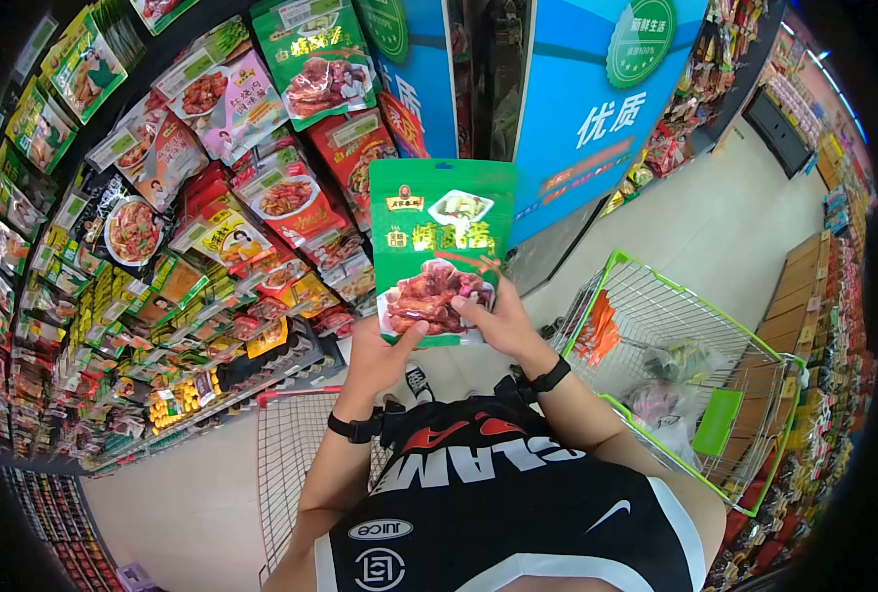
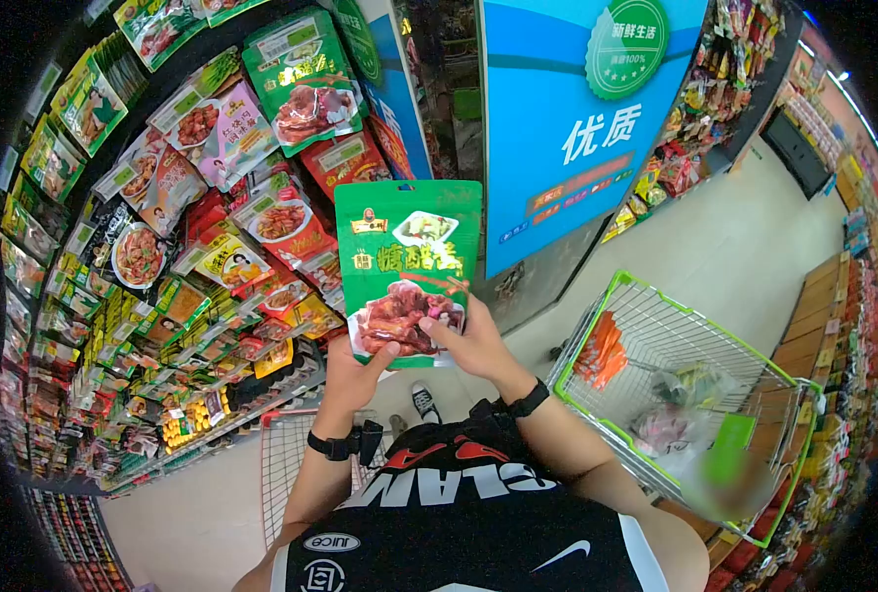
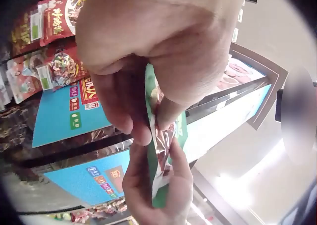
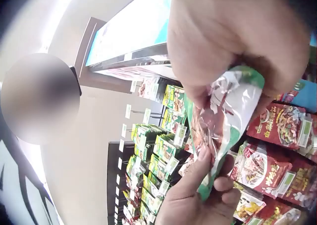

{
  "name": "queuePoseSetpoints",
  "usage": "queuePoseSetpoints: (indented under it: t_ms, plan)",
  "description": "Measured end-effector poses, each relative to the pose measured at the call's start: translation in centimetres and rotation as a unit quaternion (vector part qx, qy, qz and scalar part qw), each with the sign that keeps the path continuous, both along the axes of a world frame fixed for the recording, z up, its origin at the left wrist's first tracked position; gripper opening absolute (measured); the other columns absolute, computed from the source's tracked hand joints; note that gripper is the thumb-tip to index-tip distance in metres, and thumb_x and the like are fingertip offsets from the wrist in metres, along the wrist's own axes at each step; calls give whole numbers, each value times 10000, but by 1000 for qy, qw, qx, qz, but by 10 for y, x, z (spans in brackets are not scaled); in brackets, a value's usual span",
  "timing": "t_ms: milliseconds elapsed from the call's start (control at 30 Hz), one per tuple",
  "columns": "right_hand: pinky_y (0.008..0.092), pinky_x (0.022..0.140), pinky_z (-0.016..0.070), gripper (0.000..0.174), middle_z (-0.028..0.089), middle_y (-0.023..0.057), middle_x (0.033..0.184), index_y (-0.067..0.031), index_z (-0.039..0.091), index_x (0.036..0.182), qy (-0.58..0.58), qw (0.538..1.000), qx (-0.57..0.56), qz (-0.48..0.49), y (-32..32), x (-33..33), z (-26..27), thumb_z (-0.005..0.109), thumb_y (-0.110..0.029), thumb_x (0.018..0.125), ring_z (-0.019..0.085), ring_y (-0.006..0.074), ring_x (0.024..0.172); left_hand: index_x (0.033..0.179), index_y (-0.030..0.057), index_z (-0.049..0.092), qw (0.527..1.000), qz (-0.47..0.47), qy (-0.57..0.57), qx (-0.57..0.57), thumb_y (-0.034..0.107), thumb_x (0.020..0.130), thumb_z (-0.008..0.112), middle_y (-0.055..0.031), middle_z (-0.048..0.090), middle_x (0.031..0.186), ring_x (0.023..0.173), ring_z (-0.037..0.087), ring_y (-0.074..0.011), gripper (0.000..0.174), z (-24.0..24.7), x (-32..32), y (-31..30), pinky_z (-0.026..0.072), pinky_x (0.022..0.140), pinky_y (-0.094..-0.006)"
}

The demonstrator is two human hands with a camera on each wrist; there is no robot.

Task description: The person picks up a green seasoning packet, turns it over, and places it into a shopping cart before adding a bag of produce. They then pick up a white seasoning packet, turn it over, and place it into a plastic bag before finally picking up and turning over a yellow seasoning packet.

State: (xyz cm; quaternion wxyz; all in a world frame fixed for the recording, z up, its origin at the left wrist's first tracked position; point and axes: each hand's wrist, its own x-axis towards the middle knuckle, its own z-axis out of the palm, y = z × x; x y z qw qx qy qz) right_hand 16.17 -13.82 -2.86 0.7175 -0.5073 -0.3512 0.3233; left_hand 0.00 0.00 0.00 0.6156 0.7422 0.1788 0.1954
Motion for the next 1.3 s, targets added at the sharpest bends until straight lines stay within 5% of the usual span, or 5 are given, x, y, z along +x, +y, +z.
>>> queuePoseSetpoints:
  t_ms: [267,400,533,1000,1300]
  plan:
    - [321,970,474,565,572,84,1279,-11,425,1392,30,999,23,34,4,-1,12,684,-44,892,562,146,1135,1063,-22,691,990,79,-50,104,59,888,705,-63,727,950,834,659,-108,193,-13,7,-14,532,721,-277]
    - [318,968,476,523,577,94,1298,-5,438,1381,-49,997,59,23,16,7,8,654,-18,905,570,151,1144,1187,-28,633,989,32,-14,-141,73,909,678,-69,724,1048,931,672,-125,299,-1,8,-7,532,822,-276]
    - [321,965,477,492,597,92,1271,3,462,1358,-11,995,80,53,37,9,1,654,-23,906,580,154,1125,1209,-27,620,1000,5,-23,8,99,925,663,-83,691,1156,972,658,-117,313,2,7,17,530,845,-284]
    - [288,869,490,395,646,60,1092,13,494,1277,-113,986,73,-102,122,51,37,654,-71,926,597,112,973,1081,17,621,977,-9,-179,117,85,859,720,-56,686,860,798,643,-115,253,61,85,136,498,671,-254]
    - [315,990,450,501,591,108,1248,13,438,1370,-125,984,46,-119,163,73,55,649,-85,927,569,165,1144,1146,51,508,909,51,-224,347,120,805,744,-192,440,1335,1109,554,-266,420,174,139,224,472,902,-369]
